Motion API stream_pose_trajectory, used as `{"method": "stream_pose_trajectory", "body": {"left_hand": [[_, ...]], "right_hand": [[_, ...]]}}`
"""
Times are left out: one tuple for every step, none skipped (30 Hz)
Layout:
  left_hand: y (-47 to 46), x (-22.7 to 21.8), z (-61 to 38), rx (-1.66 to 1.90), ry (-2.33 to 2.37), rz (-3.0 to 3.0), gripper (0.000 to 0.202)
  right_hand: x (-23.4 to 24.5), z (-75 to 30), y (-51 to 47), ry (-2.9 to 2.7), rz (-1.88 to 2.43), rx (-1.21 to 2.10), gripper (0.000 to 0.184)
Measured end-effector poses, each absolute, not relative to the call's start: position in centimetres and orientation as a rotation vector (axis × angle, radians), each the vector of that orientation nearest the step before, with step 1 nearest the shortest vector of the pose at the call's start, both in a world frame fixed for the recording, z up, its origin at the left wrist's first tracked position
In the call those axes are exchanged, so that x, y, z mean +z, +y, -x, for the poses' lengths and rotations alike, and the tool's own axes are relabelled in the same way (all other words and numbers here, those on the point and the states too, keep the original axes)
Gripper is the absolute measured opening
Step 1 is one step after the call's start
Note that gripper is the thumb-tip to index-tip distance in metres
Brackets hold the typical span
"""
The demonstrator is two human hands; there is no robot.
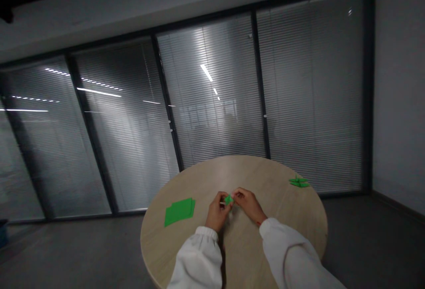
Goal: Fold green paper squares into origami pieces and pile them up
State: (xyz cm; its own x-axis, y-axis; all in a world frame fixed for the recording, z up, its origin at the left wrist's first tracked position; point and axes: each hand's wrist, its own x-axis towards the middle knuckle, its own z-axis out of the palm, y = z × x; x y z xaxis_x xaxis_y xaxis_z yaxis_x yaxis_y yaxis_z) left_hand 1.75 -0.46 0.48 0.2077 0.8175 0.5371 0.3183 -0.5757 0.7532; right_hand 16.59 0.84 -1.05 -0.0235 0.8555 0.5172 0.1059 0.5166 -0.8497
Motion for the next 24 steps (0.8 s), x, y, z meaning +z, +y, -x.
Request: {"method": "stream_pose_trajectory", "body": {"left_hand": [[-0.4,0.5,-1.7,1.359,1.055,-2.009,0.020],[-0.3,0.5,-1.6,1.364,1.063,-2.020,0.021],[-0.3,0.5,-1.5,1.368,1.073,-2.031,0.020],[-0.2,0.5,-1.4,1.370,1.086,-2.039,0.018],[-0.2,0.5,-1.3,1.369,1.096,-2.041,0.017],[-0.2,0.6,-1.3,1.366,1.102,-2.035,0.017],[-0.2,0.6,-1.2,1.362,1.102,-2.022,0.018],[-0.2,0.5,-1.2,1.359,1.097,-2.002,0.020],[-0.2,0.5,-1.2,1.358,1.087,-1.979,0.022],[-0.2,0.4,-1.2,1.361,1.073,-1.953,0.026],[-0.2,0.4,-1.2,1.371,1.061,-1.925,0.029],[-0.1,0.3,-1.2,1.380,1.050,-1.897,0.032],[-0.1,0.1,-1.2,1.381,1.042,-1.869,0.034],[-0.1,0.0,-1.3,1.364,1.034,-1.846,0.035],[0.0,-0.1,-1.3,1.330,1.024,-1.823,0.033],[0.0,-0.2,-1.4,1.284,1.011,-1.798,0.031],[0.1,-0.3,-1.5,1.231,0.992,-1.772,0.029],[0.1,-0.5,-1.5,1.184,0.970,-1.744,0.029],[0.2,-0.6,-1.6,1.151,0.949,-1.714,0.032],[0.3,-0.7,-1.6,1.131,0.931,-1.683,0.035],[0.4,-0.7,-1.7,1.120,0.918,-1.656,0.038],[0.5,-0.8,-1.7,1.113,0.910,-1.635,0.041],[0.6,-0.9,-1.8,1.106,0.905,-1.619,0.043],[0.6,-1.0,-1.8,1.093,0.901,-1.608,0.045]], "right_hand": [[-1.2,-16.6,1.0,-1.480,0.858,0.780,0.022],[-1.3,-16.6,1.1,-1.472,0.846,0.806,0.023],[-1.4,-16.7,1.2,-1.465,0.841,0.814,0.023],[-1.5,-16.7,1.2,-1.459,0.845,0.801,0.024],[-1.5,-16.7,1.3,-1.453,0.854,0.769,0.026],[-1.4,-16.8,1.3,-1.452,0.861,0.725,0.028],[-1.4,-16.8,1.2,-1.463,0.862,0.681,0.029],[-1.3,-16.8,1.2,-1.489,0.856,0.649,0.027],[-1.2,-16.8,1.1,-1.519,0.847,0.631,0.023],[-1.2,-16.8,1.1,-1.544,0.839,0.629,0.020],[-1.1,-16.7,1.1,-1.557,0.836,0.640,0.020],[-1.1,-16.7,1.0,-1.550,0.839,0.658,0.021],[-1.1,-16.7,1.0,-1.527,0.847,0.680,0.023],[-1.1,-16.7,1.0,-1.495,0.857,0.704,0.026],[-1.1,-16.7,1.1,-1.465,0.865,0.728,0.028],[-1.1,-16.7,1.1,-1.442,0.871,0.750,0.030],[-1.1,-16.7,1.1,-1.428,0.875,0.769,0.032],[-1.1,-16.8,1.2,-1.418,0.877,0.783,0.033],[-1.1,-16.8,1.2,-1.410,0.877,0.794,0.034],[-1.1,-16.8,1.2,-1.405,0.871,0.808,0.034],[-1.2,-16.8,1.2,-1.402,0.860,0.828,0.035],[-1.2,-16.8,1.2,-1.407,0.844,0.855,0.036],[-1.3,-16.8,1.2,-1.420,0.828,0.885,0.036],[-1.3,-16.7,1.2,-1.440,0.817,0.908,0.036]]}}
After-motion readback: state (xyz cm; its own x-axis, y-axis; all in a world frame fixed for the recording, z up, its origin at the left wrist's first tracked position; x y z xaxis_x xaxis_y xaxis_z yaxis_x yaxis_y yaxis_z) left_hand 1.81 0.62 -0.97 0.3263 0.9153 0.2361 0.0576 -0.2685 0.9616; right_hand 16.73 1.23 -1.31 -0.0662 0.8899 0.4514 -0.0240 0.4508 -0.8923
